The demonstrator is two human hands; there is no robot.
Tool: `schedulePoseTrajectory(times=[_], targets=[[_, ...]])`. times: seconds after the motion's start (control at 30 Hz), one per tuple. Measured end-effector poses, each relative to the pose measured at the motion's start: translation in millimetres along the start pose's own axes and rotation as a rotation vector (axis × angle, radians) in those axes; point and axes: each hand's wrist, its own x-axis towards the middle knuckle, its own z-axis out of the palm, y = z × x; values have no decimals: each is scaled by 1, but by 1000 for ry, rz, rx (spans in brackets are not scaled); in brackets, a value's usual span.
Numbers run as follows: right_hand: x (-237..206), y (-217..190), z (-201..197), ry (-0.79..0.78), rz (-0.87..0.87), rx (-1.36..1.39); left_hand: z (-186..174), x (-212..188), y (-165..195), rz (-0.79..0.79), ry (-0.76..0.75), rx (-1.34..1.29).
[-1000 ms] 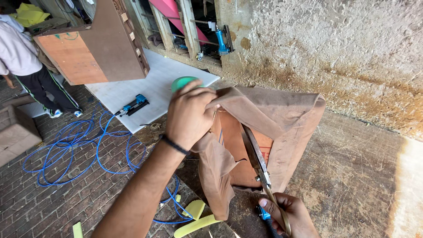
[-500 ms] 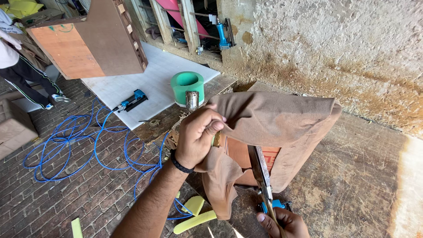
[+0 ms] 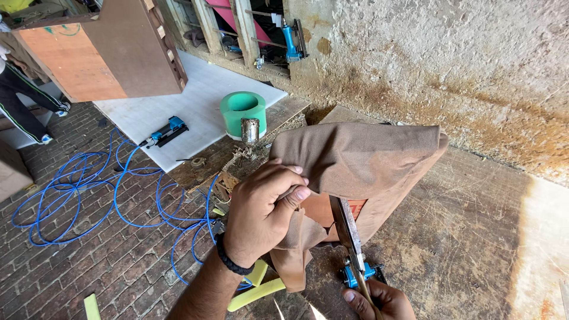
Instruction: The person staples brown fabric onto a wooden furniture frame using a pneumatic staple gun, then trims excess fabric with scissors. The person folds and staples the fabric at the corners to create a neat finish.
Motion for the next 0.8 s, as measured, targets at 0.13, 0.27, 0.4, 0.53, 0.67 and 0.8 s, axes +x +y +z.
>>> schedulePoseTrajectory(times=[0.13,0.27,0.4,0.53,0.67,0.8], targets=[[-2,-7,-5,-31,19,60,4,-8,-11,41,28,22],[1,-5,-14,-80,65,46,-9,19,-23,83,40,213],[9,8,-11,-100,-22,-31,-24,100,-32,270,34,591],[17,19,-2,-100,-157,-47,25,166,-49,-25,-153,88],[21,13,-1,-215,-52,13,50,163,-71,-195,-334,-472],[14,-5,-2,-298,-27,69,-20,117,-90,-262,-233,-233]])
